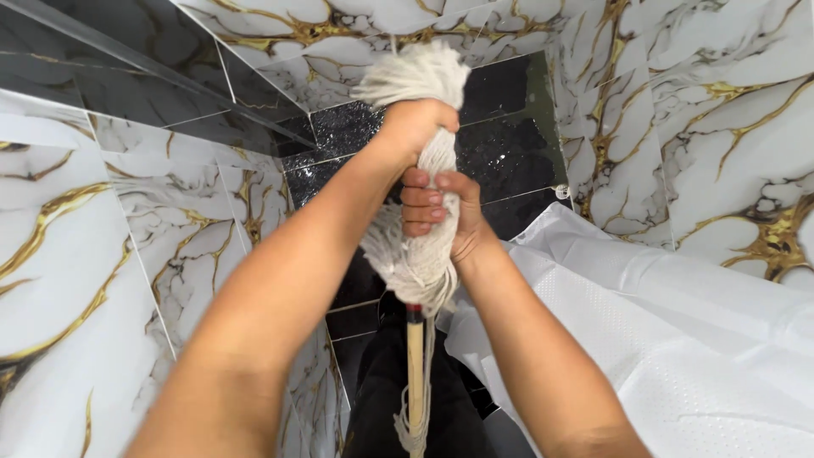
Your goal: Mopping the floor and wringing out the mop head manually in a shower area.
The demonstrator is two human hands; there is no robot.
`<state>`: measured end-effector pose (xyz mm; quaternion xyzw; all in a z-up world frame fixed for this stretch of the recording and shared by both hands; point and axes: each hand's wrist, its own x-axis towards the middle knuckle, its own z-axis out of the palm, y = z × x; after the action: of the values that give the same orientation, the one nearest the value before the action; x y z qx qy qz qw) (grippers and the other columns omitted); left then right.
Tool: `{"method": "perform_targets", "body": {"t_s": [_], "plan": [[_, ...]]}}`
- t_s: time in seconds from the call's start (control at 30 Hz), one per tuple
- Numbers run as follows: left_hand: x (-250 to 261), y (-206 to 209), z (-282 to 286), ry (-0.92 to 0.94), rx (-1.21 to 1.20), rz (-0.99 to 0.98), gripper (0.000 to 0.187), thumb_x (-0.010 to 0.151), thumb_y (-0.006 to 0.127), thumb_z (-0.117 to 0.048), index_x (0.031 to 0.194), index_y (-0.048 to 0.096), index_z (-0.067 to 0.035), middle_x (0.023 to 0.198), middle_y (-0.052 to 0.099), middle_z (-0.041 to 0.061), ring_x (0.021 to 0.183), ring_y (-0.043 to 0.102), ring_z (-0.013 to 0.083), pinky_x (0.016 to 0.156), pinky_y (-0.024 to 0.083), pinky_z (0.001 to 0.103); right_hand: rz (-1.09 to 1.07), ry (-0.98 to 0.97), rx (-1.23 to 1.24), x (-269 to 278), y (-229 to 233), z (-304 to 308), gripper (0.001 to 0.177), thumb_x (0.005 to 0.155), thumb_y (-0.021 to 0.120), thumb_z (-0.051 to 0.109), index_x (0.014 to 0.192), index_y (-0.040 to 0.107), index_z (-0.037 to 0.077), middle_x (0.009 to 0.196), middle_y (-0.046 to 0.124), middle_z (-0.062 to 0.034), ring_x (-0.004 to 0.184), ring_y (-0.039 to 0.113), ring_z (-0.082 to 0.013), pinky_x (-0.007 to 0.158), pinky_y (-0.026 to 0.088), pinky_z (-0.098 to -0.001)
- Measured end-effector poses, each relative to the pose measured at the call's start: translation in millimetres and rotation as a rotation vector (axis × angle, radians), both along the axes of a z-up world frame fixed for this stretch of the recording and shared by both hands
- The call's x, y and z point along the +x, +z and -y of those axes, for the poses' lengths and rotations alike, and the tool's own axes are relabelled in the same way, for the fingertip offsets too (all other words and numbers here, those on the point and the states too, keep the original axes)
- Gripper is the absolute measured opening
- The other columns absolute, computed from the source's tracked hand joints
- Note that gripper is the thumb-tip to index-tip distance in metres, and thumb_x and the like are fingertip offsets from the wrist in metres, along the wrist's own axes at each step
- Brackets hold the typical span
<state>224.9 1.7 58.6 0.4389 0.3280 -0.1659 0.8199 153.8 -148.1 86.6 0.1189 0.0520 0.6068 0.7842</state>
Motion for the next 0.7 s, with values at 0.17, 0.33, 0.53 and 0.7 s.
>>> {"method": "perform_targets", "body": {"t_s": [0.17,0.33,0.53,0.7], "plan": [[-10,37,-1,-0.095,0.213,0.014,0.033,0.074,0.071,-0.016,0.098,0.07,0.006,0.092,0.071,0.023,0.079,0.068,0.0399,0.07,0.058,0.05,0.232,0.032,-0.438,-1,-26,-11,0.016,0.087,0.068,0.016,0.094,0.055,0.011,0.073,0.054,0.0031,0.062,0.051,-0.0107,0.068,0.047,-0.0324],[-16,27,0,-0.226,0.467,0.033,0.031,0.08,0.067,-0.018,0.102,0.07,0.003,0.098,0.071,0.022,0.084,0.069,0.0385,0.073,0.059,0.049,0.299,-0.151,-0.813,-22,-23,-33,0.013,0.087,0.067,0.013,0.089,0.057,0.004,0.073,0.058,-0.0064,0.062,0.058,-0.019,0.061,0.05,-0.0351],[-16,26,4,-0.4,0.783,0.068,0.031,0.086,0.061,-0.021,0.107,0.07,0.0,0.105,0.071,0.02,0.091,0.069,0.0369,0.077,0.059,0.047,0.344,-0.245,-1.03,-32,-28,-42,0.022,0.094,0.061,0.02,0.105,0.063,0.001,0.09,0.071,-0.0103,0.078,0.069,-0.0211,0.075,0.058,-0.0389],[-23,28,15,-0.553,1.029,0.104,0.031,0.091,0.056,-0.023,0.11,0.07,-0.003,0.111,0.07,0.019,0.096,0.07,0.0355,0.08,0.059,0.046,0.496,-0.28,-1.12,-45,-68,-35,0.021,0.094,0.062,0.019,0.103,0.064,0.001,0.09,0.072,-0.0102,0.08,0.069,-0.0199,0.074,0.058,-0.0379]]}}
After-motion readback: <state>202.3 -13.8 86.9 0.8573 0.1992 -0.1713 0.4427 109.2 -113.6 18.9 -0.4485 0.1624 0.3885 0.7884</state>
